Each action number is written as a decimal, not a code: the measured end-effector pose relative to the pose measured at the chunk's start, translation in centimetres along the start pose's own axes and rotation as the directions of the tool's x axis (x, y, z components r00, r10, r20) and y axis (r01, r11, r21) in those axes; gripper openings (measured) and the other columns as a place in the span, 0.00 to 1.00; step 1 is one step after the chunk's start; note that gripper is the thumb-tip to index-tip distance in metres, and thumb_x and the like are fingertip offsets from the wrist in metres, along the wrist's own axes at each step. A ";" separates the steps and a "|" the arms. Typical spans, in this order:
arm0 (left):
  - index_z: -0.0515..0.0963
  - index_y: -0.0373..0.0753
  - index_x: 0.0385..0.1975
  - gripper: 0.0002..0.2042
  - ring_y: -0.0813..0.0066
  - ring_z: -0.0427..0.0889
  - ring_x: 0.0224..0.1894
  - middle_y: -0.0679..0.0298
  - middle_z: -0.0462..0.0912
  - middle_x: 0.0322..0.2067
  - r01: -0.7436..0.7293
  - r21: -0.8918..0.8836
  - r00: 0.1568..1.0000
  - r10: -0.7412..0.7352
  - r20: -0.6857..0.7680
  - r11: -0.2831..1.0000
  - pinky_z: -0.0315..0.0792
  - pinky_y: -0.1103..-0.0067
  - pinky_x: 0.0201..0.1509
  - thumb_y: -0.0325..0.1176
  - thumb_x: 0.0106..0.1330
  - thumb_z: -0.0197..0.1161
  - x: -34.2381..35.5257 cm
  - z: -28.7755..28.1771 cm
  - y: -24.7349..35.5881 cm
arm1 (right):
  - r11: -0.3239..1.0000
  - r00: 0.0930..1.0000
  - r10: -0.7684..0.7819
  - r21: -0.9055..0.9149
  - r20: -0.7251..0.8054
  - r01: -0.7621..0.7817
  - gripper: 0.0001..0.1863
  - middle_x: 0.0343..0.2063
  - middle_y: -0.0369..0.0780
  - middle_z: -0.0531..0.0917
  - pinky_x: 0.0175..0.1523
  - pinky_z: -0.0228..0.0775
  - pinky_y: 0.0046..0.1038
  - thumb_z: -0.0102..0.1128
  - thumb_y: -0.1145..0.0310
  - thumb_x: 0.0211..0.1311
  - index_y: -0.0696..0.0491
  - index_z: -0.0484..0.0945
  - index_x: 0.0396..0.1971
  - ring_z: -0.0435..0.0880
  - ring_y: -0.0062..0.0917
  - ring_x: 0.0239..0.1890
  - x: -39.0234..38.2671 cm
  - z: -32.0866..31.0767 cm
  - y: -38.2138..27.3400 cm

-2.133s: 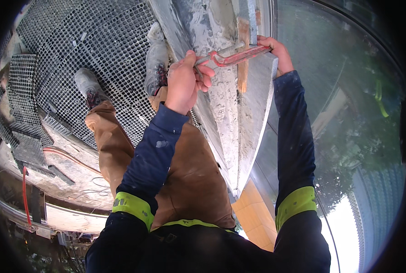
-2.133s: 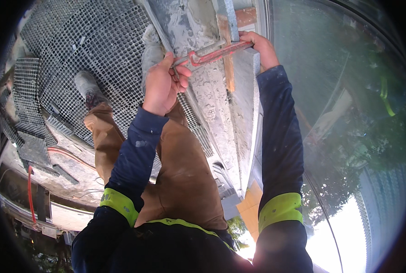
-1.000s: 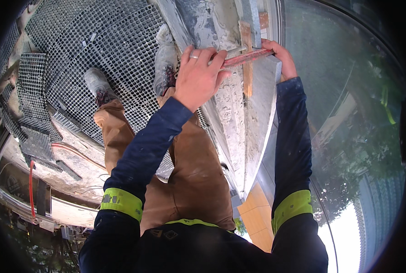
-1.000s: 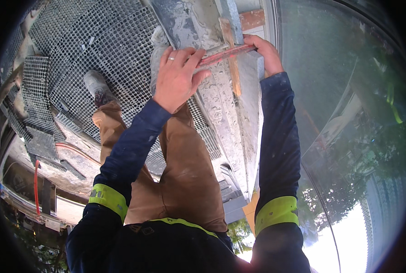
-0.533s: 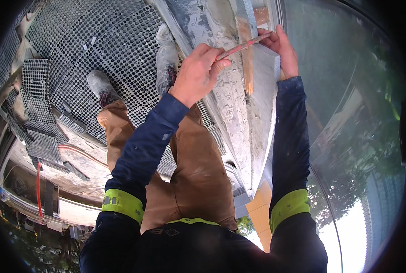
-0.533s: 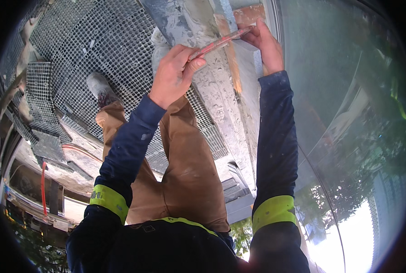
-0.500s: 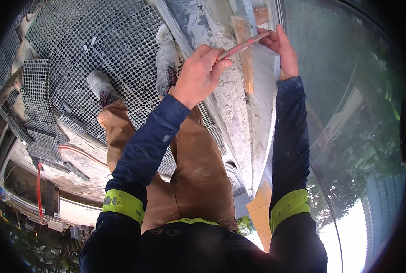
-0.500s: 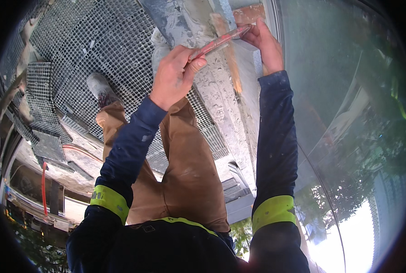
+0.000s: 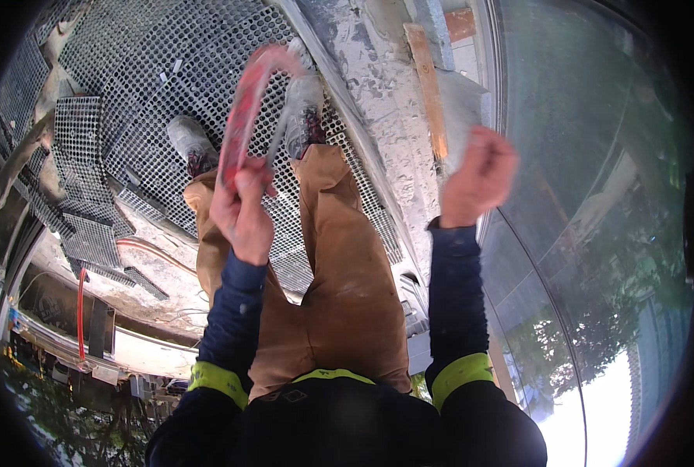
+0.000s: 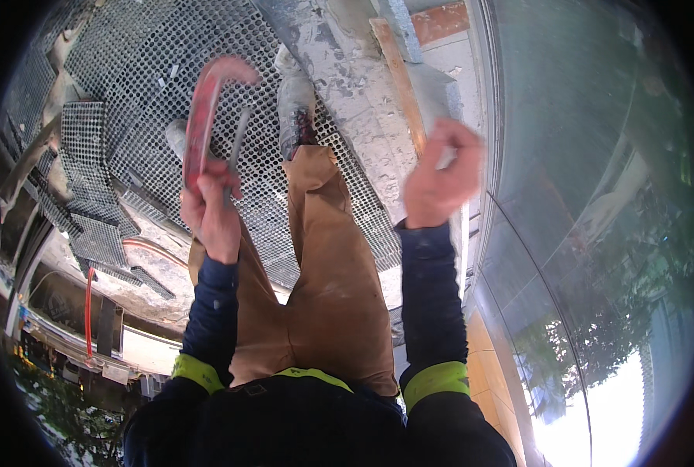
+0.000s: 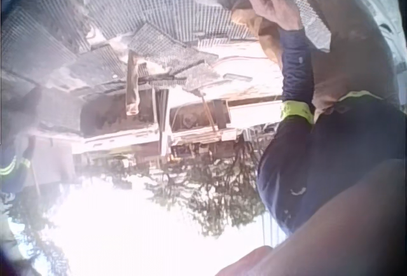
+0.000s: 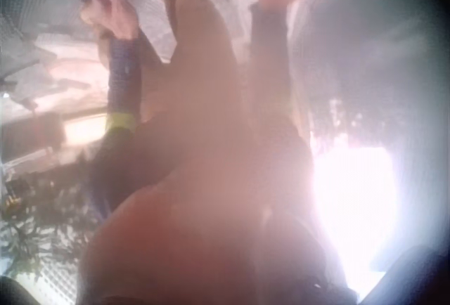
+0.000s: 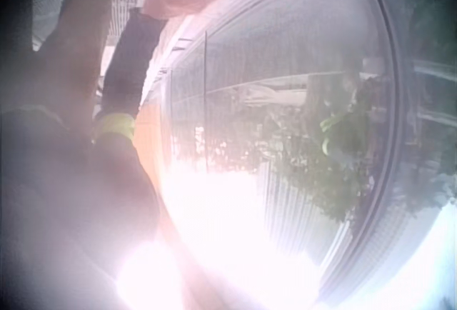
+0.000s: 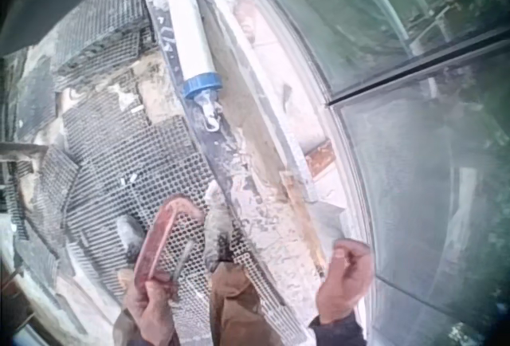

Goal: The person walks across a construction site and positions metal frame pieces along a curved glass wall. They use a red hook tool to adjust the frame and later use a spirit level with a coworker to check alignment.

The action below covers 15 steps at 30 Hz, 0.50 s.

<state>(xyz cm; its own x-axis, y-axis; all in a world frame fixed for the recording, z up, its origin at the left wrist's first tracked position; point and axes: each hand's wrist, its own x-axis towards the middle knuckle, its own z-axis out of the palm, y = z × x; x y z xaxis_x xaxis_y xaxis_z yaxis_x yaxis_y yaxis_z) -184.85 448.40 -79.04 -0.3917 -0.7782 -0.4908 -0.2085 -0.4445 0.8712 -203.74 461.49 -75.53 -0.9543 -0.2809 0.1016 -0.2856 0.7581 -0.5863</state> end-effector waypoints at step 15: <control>0.69 0.34 0.26 0.15 0.85 0.63 0.16 0.68 0.68 0.17 0.451 0.079 0.876 -0.424 -0.230 0.889 0.59 0.89 0.19 0.42 0.59 0.45 -5.5 -12.3 -10.3 | 0.629 0.165 0.409 -0.146 0.898 -0.763 0.41 0.43 0.43 0.69 0.49 0.58 0.23 0.34 0.39 0.49 0.65 0.58 0.47 0.68 0.26 0.45 12.5 3.5 3.5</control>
<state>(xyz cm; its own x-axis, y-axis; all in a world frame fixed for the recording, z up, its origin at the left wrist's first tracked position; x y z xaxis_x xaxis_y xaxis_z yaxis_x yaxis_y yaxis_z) -169.55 451.78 -85.44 -0.0482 -0.5953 -0.8021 -0.4327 -0.7113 0.5539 -216.33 458.59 -79.15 -0.1955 -0.2649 -0.9443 0.5358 0.7776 -0.3291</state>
